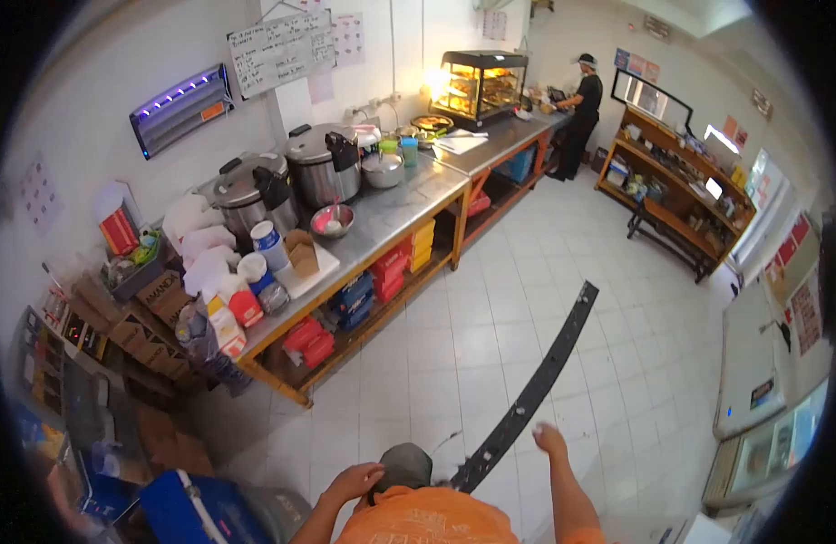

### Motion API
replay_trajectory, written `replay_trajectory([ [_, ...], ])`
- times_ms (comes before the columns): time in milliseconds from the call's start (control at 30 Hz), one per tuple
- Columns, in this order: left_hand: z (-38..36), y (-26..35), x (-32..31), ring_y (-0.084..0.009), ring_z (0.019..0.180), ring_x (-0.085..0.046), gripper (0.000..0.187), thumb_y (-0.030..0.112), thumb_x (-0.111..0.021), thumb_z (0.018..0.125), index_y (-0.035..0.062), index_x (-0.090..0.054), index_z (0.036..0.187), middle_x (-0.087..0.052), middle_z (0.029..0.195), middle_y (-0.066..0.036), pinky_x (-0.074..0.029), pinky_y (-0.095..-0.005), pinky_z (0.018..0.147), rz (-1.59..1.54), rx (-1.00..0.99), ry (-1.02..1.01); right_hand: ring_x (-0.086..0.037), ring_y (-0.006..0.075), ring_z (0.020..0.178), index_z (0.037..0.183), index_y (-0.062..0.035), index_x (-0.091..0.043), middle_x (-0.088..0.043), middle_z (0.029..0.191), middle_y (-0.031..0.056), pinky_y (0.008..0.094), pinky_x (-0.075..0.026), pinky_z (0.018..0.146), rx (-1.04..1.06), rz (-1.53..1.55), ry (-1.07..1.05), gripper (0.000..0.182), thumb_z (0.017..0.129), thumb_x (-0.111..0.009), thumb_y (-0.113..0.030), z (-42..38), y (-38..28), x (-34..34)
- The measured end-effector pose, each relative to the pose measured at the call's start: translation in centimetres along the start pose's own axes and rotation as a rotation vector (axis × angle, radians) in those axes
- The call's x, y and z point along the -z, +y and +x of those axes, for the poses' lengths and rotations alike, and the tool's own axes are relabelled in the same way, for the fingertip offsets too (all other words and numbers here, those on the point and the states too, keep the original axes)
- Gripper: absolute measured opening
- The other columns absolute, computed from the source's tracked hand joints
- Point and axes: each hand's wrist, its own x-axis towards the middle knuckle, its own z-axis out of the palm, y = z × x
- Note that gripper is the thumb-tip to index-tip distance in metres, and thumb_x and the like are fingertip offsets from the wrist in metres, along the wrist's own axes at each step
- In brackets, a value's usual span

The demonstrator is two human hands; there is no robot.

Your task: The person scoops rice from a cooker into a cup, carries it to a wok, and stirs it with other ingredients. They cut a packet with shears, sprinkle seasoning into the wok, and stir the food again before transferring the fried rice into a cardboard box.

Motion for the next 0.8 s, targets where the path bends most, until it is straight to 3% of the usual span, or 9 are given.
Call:
replay_trajectory([
  [33,1.8,-0.7,1.0,-0.0331,0.1,-0.065,0.037,0.034,-0.055,0.096,0.0064,-0.064,0.119,-0.069,0.108,-0.016,-0.052,-0.0394,0.086,-0.035,0.034,0.074,-0.061,0.039,0.11,0.12,-0.0014,-0.062,-0.065,0.113,0.0241,0.0451,-0.049,0.094,0.001,0.117,0.045,0.043,0.089,-0.062,-0.031,5.5,-5.6,5.0],
  [67,3.8,-1.4,2.1,-0.033,0.099,-0.066,0.035,0.033,-0.055,0.096,0.0064,-0.065,0.117,-0.069,0.107,-0.016,-0.052,-0.0396,0.085,-0.069,0.069,0.146,-0.064,0.0393,0.101,0.119,-0.0004,-0.062,-0.067,0.105,0.0243,0.0432,-0.051,0.089,0.195,0.265,0.162,0.039,0.09,-0.06,-0.026,9.6,-10.8,9.5],
  [133,8.7,-2.8,4.6,-0.0333,0.098,-0.066,0.035,0.033,-0.055,0.096,0.0064,-0.066,0.116,-0.07,0.104,-0.017,-0.052,-0.0399,0.085,-0.088,0.109,0.21,-0.069,0.0223,0.087,0.121,-0.0007,-0.06,-0.07,0.098,0.0151,0.0345,-0.053,0.078,0.264,0.414,0.172,0.036,0.093,-0.059,-0.023,19.7,-17.8,13.0],
  [200,15.1,-3.7,7.1,-0.0335,0.096,-0.067,0.034,0.032,-0.055,0.095,0.0064,-0.066,0.115,-0.07,0.102,-0.017,-0.052,-0.0401,0.085,-0.11,0.151,0.268,-0.068,0.0163,0.086,0.123,-0.0019,-0.06,-0.07,0.097,0.0112,0.0326,-0.053,0.077,0.354,0.691,0.038,0.033,0.096,-0.057,-0.02,24.7,-27.4,17.8],
  [300,24.3,-4.6,12.7,-0.0337,0.095,-0.067,0.033,0.032,-0.055,0.095,0.0067,-0.067,0.113,-0.07,0.1,-0.016,-0.053,-0.0408,0.084,-0.125,0.204,0.31,-0.068,0.0168,0.085,0.124,-0.0024,-0.06,-0.07,0.099,0.0097,0.0331,-0.054,0.077,0.542,0.919,-0.163,0.03,0.098,-0.056,-0.018,31.1,-38.3,20.3],
  [433,39.1,-1.3,24.2,-0.035,0.096,-0.066,0.03,0.03,-0.055,0.096,0.007,-0.066,0.113,-0.069,0.104,-0.016,-0.052,-0.0413,0.084,0.011,0.026,0.377,-0.068,0.0166,0.084,0.122,-0.0033,-0.061,-0.071,0.094,0.0099,0.0326,-0.054,0.076,0.562,0.614,-0.421,0.029,0.096,-0.058,-0.015,42.3,-47.6,22.0],
  [500,45.2,2.4,30.4,-0.0357,0.097,-0.065,0.03,0.028,-0.055,0.096,0.0066,-0.065,0.114,-0.068,0.107,-0.016,-0.052,-0.0407,0.084,0.076,-0.077,0.47,-0.068,0.0183,0.082,0.12,-0.0049,-0.063,-0.071,0.089,0.0118,0.0328,-0.054,0.074,0.816,0.227,-0.234,0.027,0.094,-0.061,-0.014,48.8,-52.2,24.0],
  [633,56.3,10.9,40.6,-0.0277,0.1,-0.066,0.028,0.023,-0.055,0.098,0.0046,-0.064,0.116,-0.07,0.108,-0.014,-0.051,-0.0366,0.087,-0.194,-0.042,0.495,-0.068,0.0265,0.073,0.115,-0.0073,-0.066,-0.07,0.081,0.0155,0.0359,-0.053,0.068,0.913,0.21,-0.133,0.026,0.091,-0.064,-0.016,61.1,-61.3,29.2],
  [800,69.0,15.2,47.4,-0.0215,0.098,-0.068,0.024,0.019,-0.056,0.098,0.003,-0.065,0.114,-0.071,0.104,-0.012,-0.052,-0.0333,0.085,-0.388,-0.108,0.572,-0.067,0.0321,0.087,0.109,-0.0089,-0.067,-0.07,0.09,0.0145,0.0425,-0.052,0.076,1.018,0.121,0.02,0.025,0.086,-0.062,-0.017,80.3,-74.3,30.6],
])
